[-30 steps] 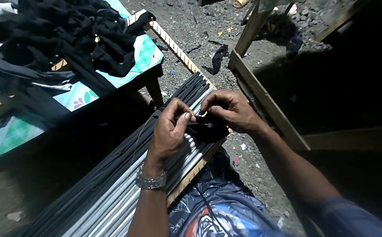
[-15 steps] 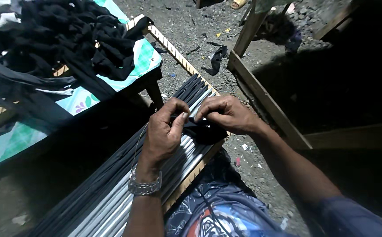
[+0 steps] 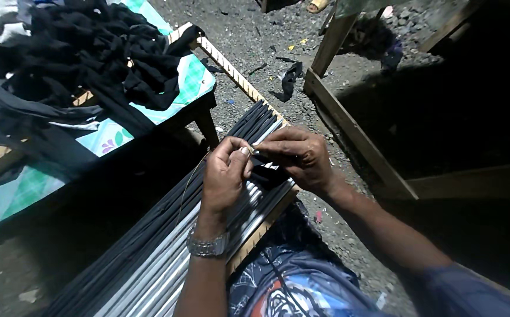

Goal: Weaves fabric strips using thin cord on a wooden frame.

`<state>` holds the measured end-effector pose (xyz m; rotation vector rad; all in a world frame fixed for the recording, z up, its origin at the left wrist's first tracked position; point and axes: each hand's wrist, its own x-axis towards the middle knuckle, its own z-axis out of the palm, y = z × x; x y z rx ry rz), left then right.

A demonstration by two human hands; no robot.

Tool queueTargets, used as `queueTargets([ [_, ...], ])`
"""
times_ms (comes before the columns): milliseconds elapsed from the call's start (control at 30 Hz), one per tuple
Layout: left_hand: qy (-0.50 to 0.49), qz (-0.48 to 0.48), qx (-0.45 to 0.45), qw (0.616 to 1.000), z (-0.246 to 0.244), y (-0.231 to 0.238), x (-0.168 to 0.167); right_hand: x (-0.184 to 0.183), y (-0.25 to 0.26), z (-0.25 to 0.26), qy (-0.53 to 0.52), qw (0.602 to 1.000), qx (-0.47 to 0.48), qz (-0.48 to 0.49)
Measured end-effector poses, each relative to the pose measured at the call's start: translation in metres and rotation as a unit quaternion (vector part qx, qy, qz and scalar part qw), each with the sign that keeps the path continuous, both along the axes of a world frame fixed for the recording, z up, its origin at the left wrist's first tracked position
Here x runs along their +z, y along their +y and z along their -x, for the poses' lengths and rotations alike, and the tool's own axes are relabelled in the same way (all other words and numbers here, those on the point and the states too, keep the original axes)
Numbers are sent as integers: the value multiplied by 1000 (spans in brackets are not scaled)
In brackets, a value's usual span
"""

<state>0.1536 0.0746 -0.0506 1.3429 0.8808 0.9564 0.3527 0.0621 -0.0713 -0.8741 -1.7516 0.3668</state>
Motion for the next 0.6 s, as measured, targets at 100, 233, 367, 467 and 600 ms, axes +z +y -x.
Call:
queueTargets([
  [100,-37,62,-11,997,-4,-1,1,-2,0,2,21,1000,15,14],
  [233,-33,93,-7,995,-3,-1,4,-4,2,1,49,998,34,32],
  [367,-34,106,-9,994,-3,0,2,-5,1,0,61,997,33,43],
  [467,-38,121,-11,992,-1,1,2,-4,1,1,60,997,30,40],
  [600,-29,117,-13,993,1,1,3,-2,2,3,39,997,9,60],
])
